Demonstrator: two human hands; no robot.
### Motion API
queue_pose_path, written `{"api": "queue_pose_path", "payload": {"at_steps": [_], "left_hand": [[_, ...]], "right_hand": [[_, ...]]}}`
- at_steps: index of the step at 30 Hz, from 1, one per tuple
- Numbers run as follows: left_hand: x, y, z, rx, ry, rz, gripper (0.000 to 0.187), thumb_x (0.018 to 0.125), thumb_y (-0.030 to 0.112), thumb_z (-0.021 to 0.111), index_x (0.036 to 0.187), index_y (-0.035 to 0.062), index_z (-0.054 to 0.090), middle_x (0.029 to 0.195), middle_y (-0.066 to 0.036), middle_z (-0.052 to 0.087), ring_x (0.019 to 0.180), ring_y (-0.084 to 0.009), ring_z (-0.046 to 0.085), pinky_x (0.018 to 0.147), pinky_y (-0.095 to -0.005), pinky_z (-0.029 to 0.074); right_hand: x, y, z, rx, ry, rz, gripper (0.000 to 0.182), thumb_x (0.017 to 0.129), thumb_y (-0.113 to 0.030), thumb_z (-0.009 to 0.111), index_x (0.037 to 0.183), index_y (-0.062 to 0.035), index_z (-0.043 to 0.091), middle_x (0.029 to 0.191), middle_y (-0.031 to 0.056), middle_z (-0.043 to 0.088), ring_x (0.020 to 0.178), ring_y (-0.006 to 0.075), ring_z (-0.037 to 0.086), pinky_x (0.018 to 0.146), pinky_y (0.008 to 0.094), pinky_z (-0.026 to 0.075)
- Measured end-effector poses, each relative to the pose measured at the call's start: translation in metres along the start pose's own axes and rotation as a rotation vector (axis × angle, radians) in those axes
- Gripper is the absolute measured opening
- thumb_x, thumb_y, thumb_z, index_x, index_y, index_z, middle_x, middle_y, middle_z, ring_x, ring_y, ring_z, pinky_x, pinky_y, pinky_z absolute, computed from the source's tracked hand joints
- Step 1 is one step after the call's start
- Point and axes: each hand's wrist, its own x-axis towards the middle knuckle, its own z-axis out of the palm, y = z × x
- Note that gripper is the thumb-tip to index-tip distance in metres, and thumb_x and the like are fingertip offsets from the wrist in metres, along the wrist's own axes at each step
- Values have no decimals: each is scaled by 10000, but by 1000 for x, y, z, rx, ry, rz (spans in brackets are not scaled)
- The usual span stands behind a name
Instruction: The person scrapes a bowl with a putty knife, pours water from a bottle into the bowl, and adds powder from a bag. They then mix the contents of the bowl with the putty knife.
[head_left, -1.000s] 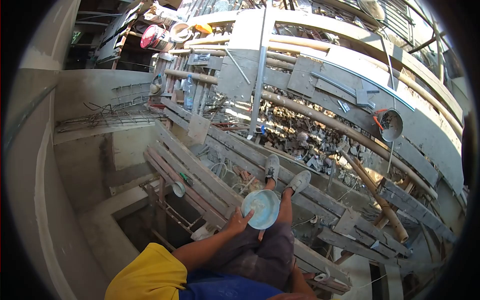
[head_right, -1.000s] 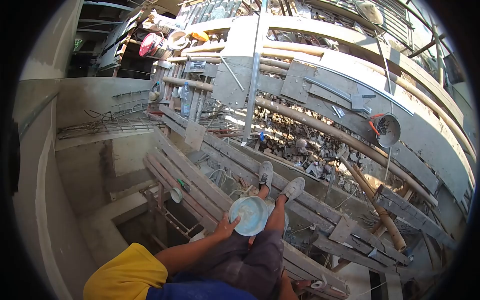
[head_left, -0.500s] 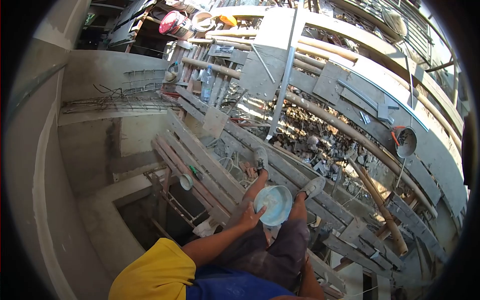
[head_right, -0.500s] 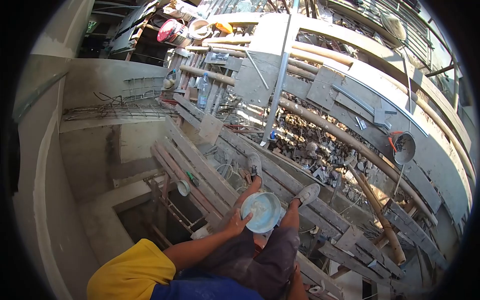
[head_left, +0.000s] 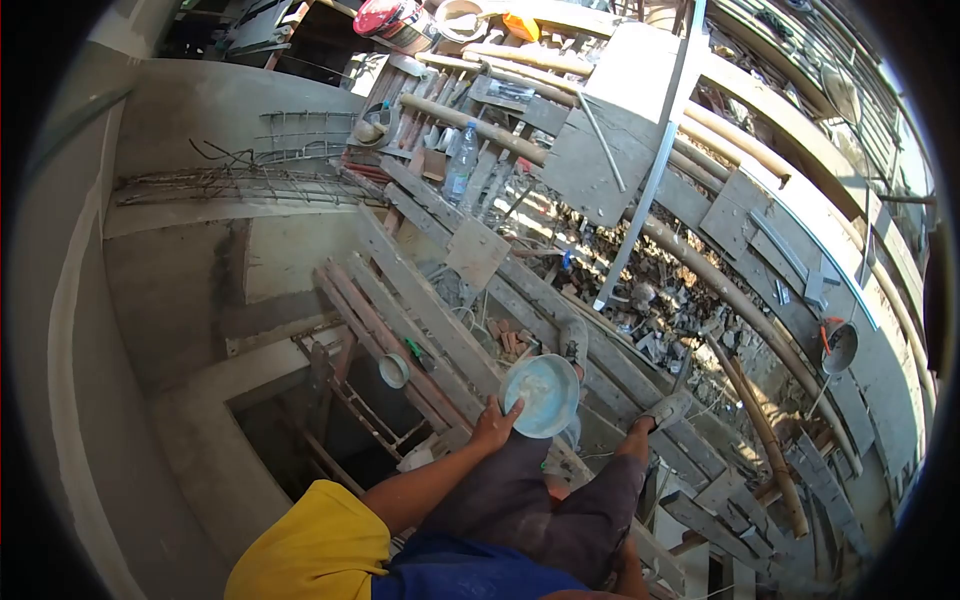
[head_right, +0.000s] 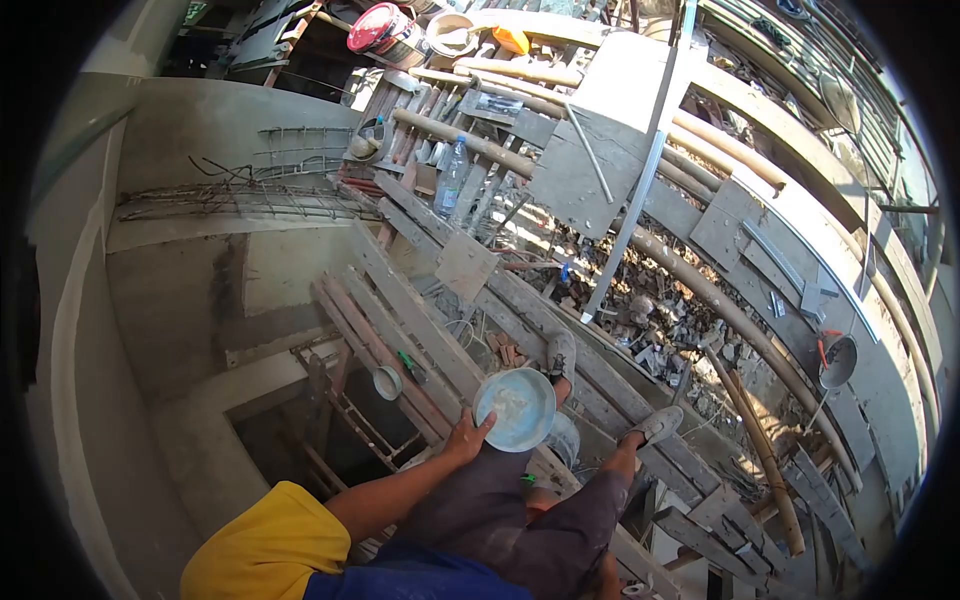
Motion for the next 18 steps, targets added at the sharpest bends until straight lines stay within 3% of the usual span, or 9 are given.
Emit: {"api": "queue_pose_path", "payload": {"at_steps": [4,7,11,13,17,18], "left_hand": [[23,-19,-68,-121,84,-111,914,874,685,479,1307,-107,336,1169,-351,551,1091,-439,579,923,-468,455],[46,-53,-84,-176,171,-83,903,881,671,481,1310,-109,334,1167,-348,552,1081,-444,581,916,-469,458],[52,-60,-101,-204,134,-156,887,884,654,495,1302,-112,334,1171,-361,543,1088,-451,574,914,-472,456],[53,-56,-104,-218,112,-158,889,883,658,490,1300,-111,335,1181,-363,536,1093,-452,571,915,-474,454],[54,-46,-107,-262,37,-186,913,878,680,472,1311,-111,325,1212,-367,516,1112,-459,555,931,-477,440],[53,-43,-106,-271,37,-187,913,878,680,472,1311,-111,325,1212,-367,516,1112,-459,555,931,-477,440]], "right_hand": [[-25,-41,23,-45,24,35,303,931,-190,520,886,92,619,771,169,634,691,265,581,677,422,449],[-38,-65,27,-49,53,48,316,937,-199,510,867,92,612,775,155,630,692,250,572,682,414,450],[-52,-98,22,-55,68,66,331,943,-207,500,848,92,606,780,142,626,693,234,562,688,405,452],[-54,-132,18,-325,23,-178,354,949,-232,518,795,80,584,739,173,597,672,283,555,681,430,436],[-44,-160,34,-403,195,-114,384,953,-271,539,770,65,569,707,197,561,677,321,548,676,450,421],[-35,-158,37,-393,254,-223,389,953,-282,546,770,61,561,697,186,558,669,318,544,678,450,421]]}}
